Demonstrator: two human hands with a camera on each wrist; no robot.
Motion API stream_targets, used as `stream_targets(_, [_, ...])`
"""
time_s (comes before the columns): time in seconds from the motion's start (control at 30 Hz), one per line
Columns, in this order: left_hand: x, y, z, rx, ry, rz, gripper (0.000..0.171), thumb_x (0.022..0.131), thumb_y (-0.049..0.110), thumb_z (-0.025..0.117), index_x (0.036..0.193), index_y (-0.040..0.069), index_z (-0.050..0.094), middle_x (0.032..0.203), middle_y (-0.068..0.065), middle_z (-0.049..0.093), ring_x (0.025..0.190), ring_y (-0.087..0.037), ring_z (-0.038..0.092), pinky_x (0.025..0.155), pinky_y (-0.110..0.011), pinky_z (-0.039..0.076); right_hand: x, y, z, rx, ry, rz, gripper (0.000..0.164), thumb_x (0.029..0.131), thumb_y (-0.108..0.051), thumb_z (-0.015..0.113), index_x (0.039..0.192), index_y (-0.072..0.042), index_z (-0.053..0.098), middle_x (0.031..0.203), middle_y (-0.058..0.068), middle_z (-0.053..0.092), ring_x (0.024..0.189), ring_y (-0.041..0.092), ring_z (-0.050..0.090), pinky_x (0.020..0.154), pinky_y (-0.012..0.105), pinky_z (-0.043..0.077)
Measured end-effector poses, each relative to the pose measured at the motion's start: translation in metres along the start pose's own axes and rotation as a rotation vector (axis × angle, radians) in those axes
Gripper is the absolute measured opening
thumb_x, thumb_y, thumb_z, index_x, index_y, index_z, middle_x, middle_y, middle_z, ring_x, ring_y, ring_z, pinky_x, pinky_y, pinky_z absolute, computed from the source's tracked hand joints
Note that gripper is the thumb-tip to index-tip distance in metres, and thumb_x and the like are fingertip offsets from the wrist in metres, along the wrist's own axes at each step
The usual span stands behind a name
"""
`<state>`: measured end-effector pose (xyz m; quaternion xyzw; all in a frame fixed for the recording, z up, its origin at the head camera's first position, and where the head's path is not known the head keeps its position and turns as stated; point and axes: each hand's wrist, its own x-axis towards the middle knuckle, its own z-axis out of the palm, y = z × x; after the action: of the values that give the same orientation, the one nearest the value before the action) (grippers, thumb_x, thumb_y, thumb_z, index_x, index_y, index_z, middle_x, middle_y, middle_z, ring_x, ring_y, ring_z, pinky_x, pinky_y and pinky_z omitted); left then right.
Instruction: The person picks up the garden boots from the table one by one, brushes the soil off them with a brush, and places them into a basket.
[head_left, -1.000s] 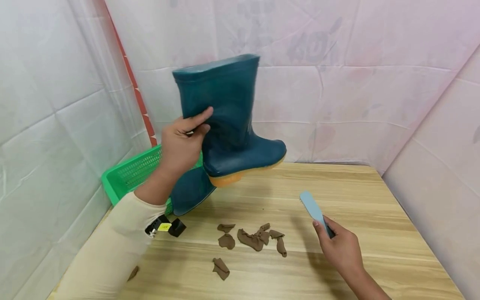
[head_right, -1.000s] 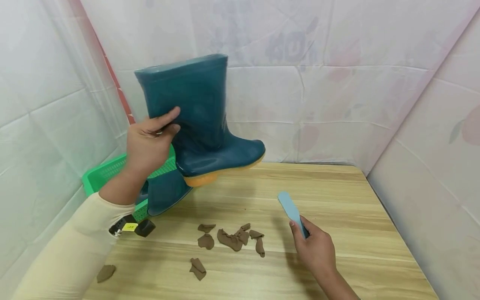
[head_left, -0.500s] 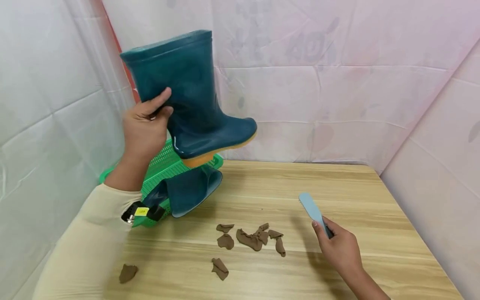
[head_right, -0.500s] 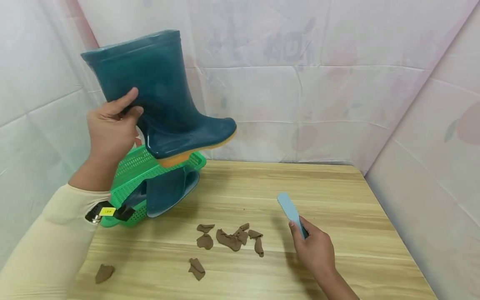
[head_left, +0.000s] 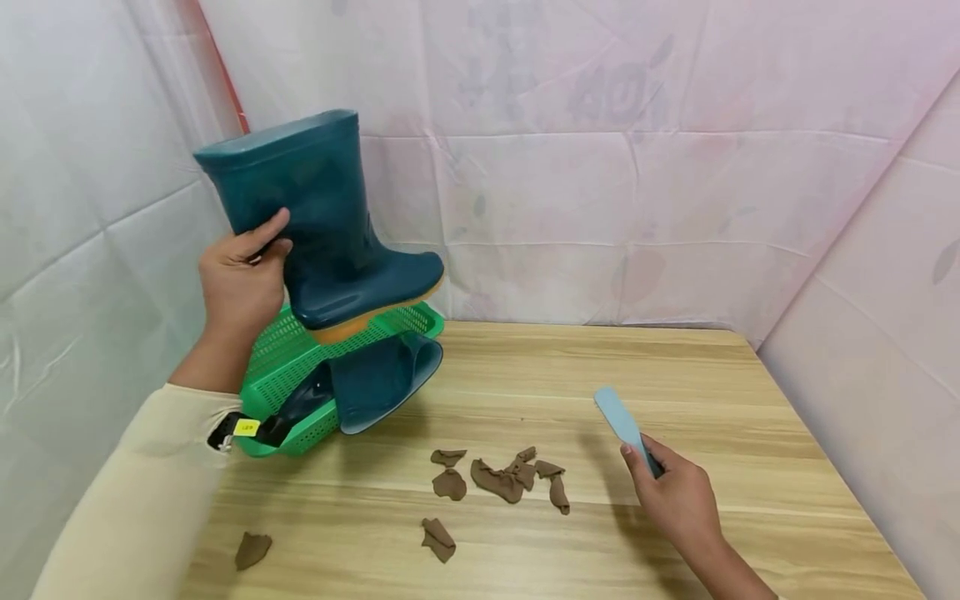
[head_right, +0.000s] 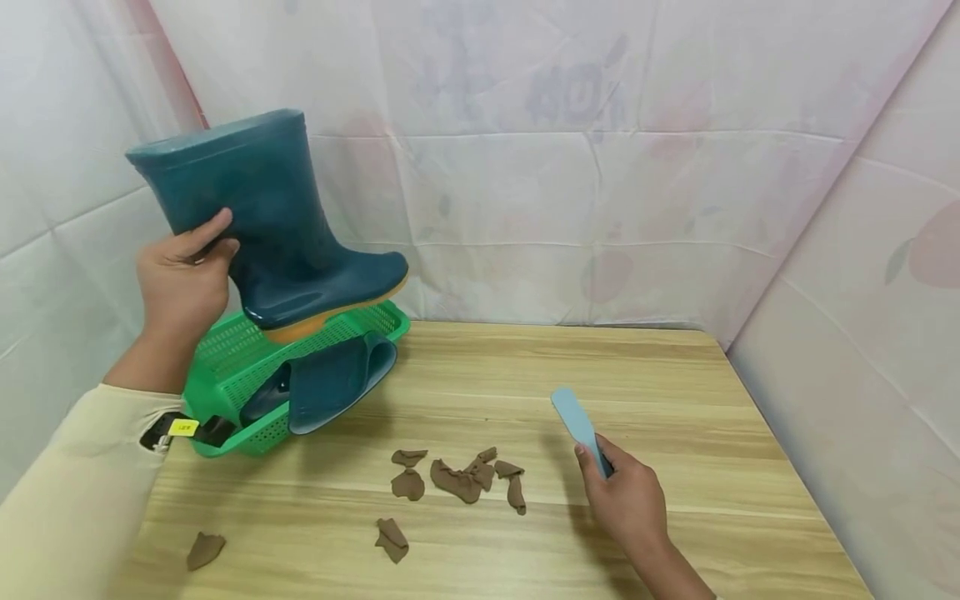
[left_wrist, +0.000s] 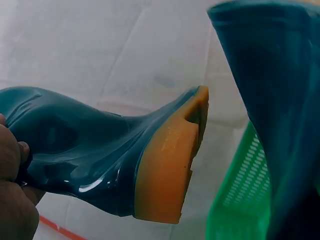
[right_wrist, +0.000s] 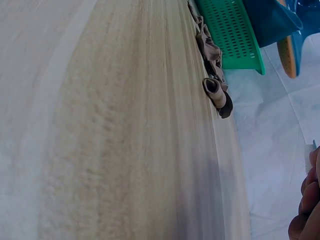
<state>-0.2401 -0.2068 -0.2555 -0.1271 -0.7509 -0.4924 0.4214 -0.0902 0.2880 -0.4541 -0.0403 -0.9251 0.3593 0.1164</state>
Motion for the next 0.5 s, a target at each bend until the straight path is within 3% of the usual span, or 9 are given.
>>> stream_targets(0.1, [-0.003, -0.011, -0.009, 0.018, 0.005, -0.037, 0.026, 0.098, 0.005, 0.069, 0.117, 0.02, 0.077, 0.087, 0.006, 0.069, 0.081, -0.007, 0.062, 0.068, -0.02, 0.041, 0.0, 0.0, 0.0, -0.004, -0.004, 0.006, 0.062, 0.104, -0.044, 0.06, 0.132, 0.012, 0.062, 0.098, 0.023, 0.074, 0.068, 0.02, 0.066, 0.058, 0.036, 0.055])
stream_targets(0.2, [-0.007, -0.021, -0.017, 0.032, 0.005, -0.046, 0.027, 0.098, 0.002, 0.068, 0.117, 0.018, 0.077, 0.094, 0.008, 0.07, 0.093, -0.006, 0.065, 0.069, -0.019, 0.043, -0.001, -0.001, -0.001, -0.004, -0.012, 0.018, 0.063, 0.104, -0.045, 0.059, 0.133, 0.011, 0.062, 0.094, 0.019, 0.075, 0.065, 0.018, 0.063, 0.055, 0.033, 0.052])
stream_targets(0.27, [-0.009, -0.028, -0.023, 0.047, 0.003, -0.033, 0.027, 0.097, 0.0, 0.068, 0.117, 0.016, 0.077, 0.083, 0.009, 0.066, 0.076, -0.004, 0.06, 0.063, -0.019, 0.039, -0.001, -0.001, -0.001, -0.003, -0.019, 0.029, 0.064, 0.104, -0.046, 0.059, 0.133, 0.011, 0.062, 0.091, 0.017, 0.075, 0.062, 0.018, 0.061, 0.053, 0.032, 0.049])
stream_targets(0.37, [-0.013, -0.04, -0.031, 0.076, -0.006, -0.014, 0.025, 0.097, -0.002, 0.067, 0.116, 0.012, 0.077, 0.064, 0.007, 0.05, 0.053, -0.005, 0.039, 0.054, -0.021, 0.029, -0.001, -0.001, -0.001, -0.007, -0.023, 0.04, 0.065, 0.104, -0.047, 0.058, 0.133, 0.011, 0.062, 0.091, 0.017, 0.075, 0.059, 0.017, 0.057, 0.051, 0.03, 0.046])
stream_targets(0.43, [-0.015, -0.048, -0.036, 0.1, -0.006, -0.015, 0.025, 0.098, -0.002, 0.066, 0.116, 0.012, 0.077, 0.06, 0.003, 0.043, 0.048, -0.008, 0.03, 0.053, -0.021, 0.027, -0.001, 0.0, -0.002, -0.014, -0.02, 0.037, 0.065, 0.104, -0.046, 0.058, 0.133, 0.011, 0.062, 0.094, 0.019, 0.075, 0.06, 0.017, 0.058, 0.051, 0.029, 0.045])
stream_targets(0.5, [-0.017, -0.057, -0.04, 0.116, 0.007, -0.034, 0.026, 0.098, -0.002, 0.066, 0.116, 0.012, 0.077, 0.063, 0.005, 0.047, 0.051, -0.004, 0.038, 0.054, -0.02, 0.03, -0.002, 0.0, -0.002, -0.022, -0.018, 0.035, 0.065, 0.104, -0.047, 0.057, 0.133, 0.012, 0.062, 0.098, 0.022, 0.074, 0.062, 0.018, 0.058, 0.052, 0.03, 0.046])
